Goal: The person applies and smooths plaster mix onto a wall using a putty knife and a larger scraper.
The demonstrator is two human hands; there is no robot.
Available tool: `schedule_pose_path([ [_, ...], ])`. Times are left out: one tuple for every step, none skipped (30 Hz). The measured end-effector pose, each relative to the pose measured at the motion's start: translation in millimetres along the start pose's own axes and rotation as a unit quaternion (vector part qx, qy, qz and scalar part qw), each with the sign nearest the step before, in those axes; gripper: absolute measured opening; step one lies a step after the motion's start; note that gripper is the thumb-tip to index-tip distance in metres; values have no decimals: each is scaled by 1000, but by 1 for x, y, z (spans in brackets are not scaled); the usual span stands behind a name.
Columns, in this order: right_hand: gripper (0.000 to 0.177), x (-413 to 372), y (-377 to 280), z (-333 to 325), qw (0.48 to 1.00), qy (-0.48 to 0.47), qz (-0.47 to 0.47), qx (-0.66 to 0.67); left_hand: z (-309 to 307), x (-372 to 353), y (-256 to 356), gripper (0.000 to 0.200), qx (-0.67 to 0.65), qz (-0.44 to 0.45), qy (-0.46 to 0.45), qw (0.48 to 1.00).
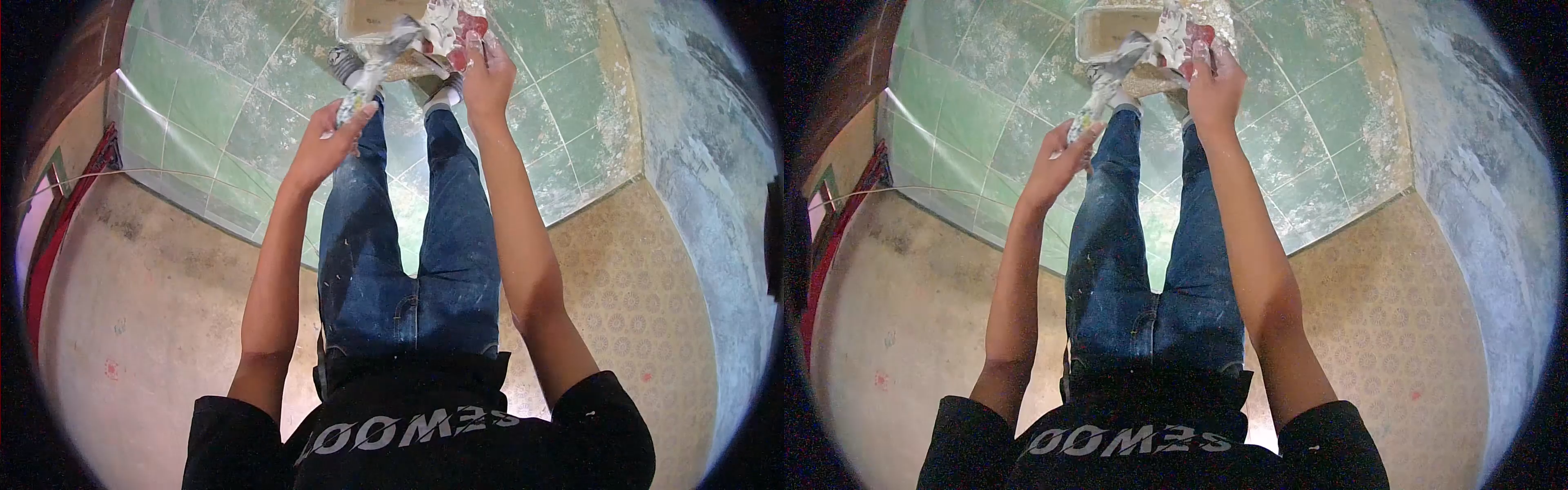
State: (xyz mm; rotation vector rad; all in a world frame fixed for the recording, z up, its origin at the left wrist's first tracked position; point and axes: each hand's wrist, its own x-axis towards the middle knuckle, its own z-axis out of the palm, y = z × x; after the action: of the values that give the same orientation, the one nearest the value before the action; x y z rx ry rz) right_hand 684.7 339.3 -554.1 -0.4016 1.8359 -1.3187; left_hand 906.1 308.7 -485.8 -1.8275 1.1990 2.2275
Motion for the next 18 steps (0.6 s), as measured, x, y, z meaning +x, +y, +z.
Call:
schedule_pose_path([
  [22,1,0,3,1000,2,-2,24,6,0,6,33,57,16,-1,998],
  [22,3,6,3,1000,2,-2,24,12,1,6,33,58,16,-2,998],
  [23,5,12,3,999,8,-12,-35,17,3,6,36,128,81,26,988],
  [24,7,18,3,995,14,-23,-94,22,5,5,38,198,145,53,968],
  [24,6,17,5,995,15,-23,-94,28,6,9,43,200,136,66,968],
  [24,3,16,9,991,33,-39,-125,32,6,12,43,200,136,66,968],
  [25,-1,15,12,985,51,-56,-156,35,5,16,43,258,110,71,957],
  [25,-6,10,16,985,51,-55,-156,38,5,22,43,315,83,75,942],
  [26,-12,5,19,982,45,-98,-155,41,6,24,43,315,83,74,942],
  [26,-17,0,21,977,38,-140,-154,43,7,26,42,351,80,81,929],
  [26,-20,-1,20,971,19,-126,-204,45,10,27,41,386,78,88,915],
  [26,-24,-2,19,971,19,-125,-203,46,12,27,41,386,77,88,915],
  [26,-28,-3,17,969,-4,-103,-226,47,16,27,40,402,78,90,908],
  [26,-31,-6,17,965,-27,-82,-247,46,20,27,40,418,80,92,900],
  [26,-34,-8,17,965,-28,-83,-246,44,24,26,40,418,80,93,900],
  [25,-36,-11,17,969,-21,-105,-222,41,28,25,36,434,82,102,891],
  [25,-37,-13,16,972,-14,-127,-199,40,29,26,32,450,84,109,882],
  [25,-34,-17,13,971,-14,-127,-200,38,29,26,32,449,85,109,883],
])
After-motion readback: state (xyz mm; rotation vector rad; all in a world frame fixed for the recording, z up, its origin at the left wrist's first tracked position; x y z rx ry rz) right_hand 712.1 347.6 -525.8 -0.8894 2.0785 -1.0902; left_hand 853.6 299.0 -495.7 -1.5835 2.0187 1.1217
